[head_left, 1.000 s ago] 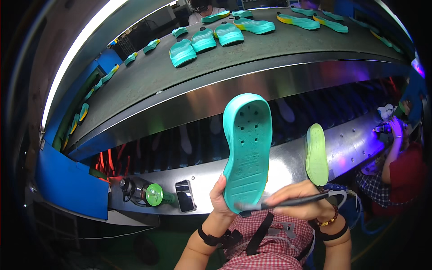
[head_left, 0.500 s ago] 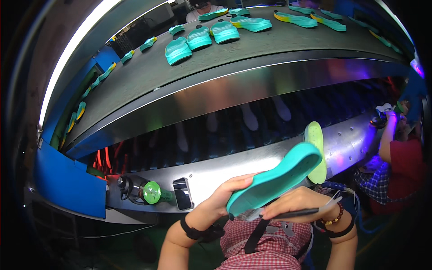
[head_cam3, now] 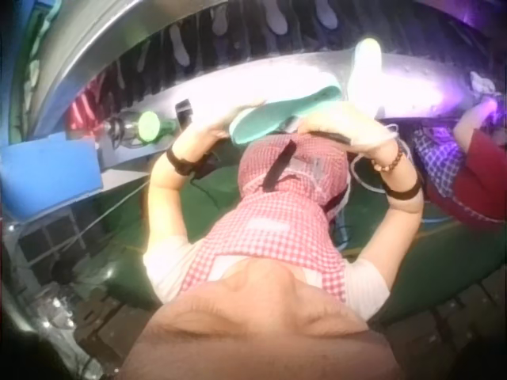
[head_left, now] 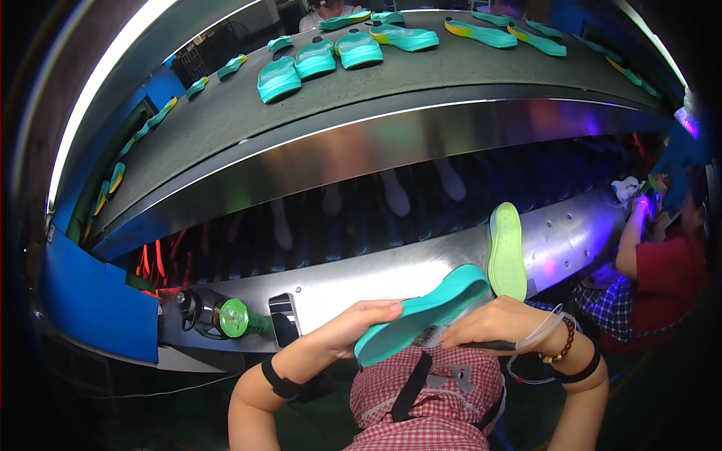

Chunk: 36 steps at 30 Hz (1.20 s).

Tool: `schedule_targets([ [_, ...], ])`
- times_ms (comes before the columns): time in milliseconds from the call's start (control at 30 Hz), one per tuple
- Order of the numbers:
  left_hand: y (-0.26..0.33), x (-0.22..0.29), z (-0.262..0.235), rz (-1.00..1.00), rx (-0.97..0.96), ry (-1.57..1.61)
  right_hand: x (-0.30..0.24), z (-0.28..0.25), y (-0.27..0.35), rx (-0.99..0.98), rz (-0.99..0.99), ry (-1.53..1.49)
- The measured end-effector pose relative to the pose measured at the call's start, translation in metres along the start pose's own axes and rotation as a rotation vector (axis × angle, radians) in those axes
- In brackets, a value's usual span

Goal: Applying adhesive or coating to shoe soles on a manufacturing conveyor line.

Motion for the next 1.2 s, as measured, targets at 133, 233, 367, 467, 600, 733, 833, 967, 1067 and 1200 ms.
schedule_targets([
  [133, 0.0, 0.0, -0.006, 0.028, 0.029, 0.031, 0.006, -0.003, 0.001, 0.027, 0.116, -0.137],
  [233, -0.009, -0.012, 0.0, 0.059, -0.045, 0.486, 0.021, -0.011, 0.003, 0.279, 0.163, -0.44],
  [367, -0.018, -0.02, 0.0, 0.176, -0.14, 0.608, 0.07, -0.034, 0.024, 0.708, 0.304, -0.436],
  [467, -0.025, -0.033, 0.006, 0.084, -0.157, 0.757, 0.093, -0.043, 0.043, 1.112, 0.333, -0.479],
  [600, -0.022, -0.04, -0.019, 0.093, 0.109, 0.661, 0.071, -0.007, 0.036, 1.245, 0.455, -0.254],
  [733, 0.036, 0.013, -0.032, 0.446, -0.048, 0.6, 0.046, 0.002, 0.044, 1.128, 0.22, -0.596],
  [833, 0.114, 0.088, -0.078, 0.83, 0.137, 0.503, 0.053, 0.009, 0.044, 0.764, 0.112, -1.086],
  [967, 0.216, 0.242, -0.136, 1.412, 0.001, 0.543, 0.101, 0.019, 0.061, 0.883, 0.306, -1.118],
  [1067, 0.239, 0.279, -0.212, 1.592, 0.323, 1.065, 0.114, 0.03, 0.056, 0.909, 0.32, -1.165],
  [1200, 0.18, 0.342, -0.176, 1.337, 0.879, -0.264, 0.111, 0.027, 0.054, 1.003, 0.352, -1.135],
])
Point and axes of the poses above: each hand's wrist, its own y-axis away from the middle knuckle, its own z-axis out of the palm, x = y × z, the point moved 10 cm from there along -y, towards the middle knuckle, and after that the axes turned 3 degrees about z, right-handed, at the moved point
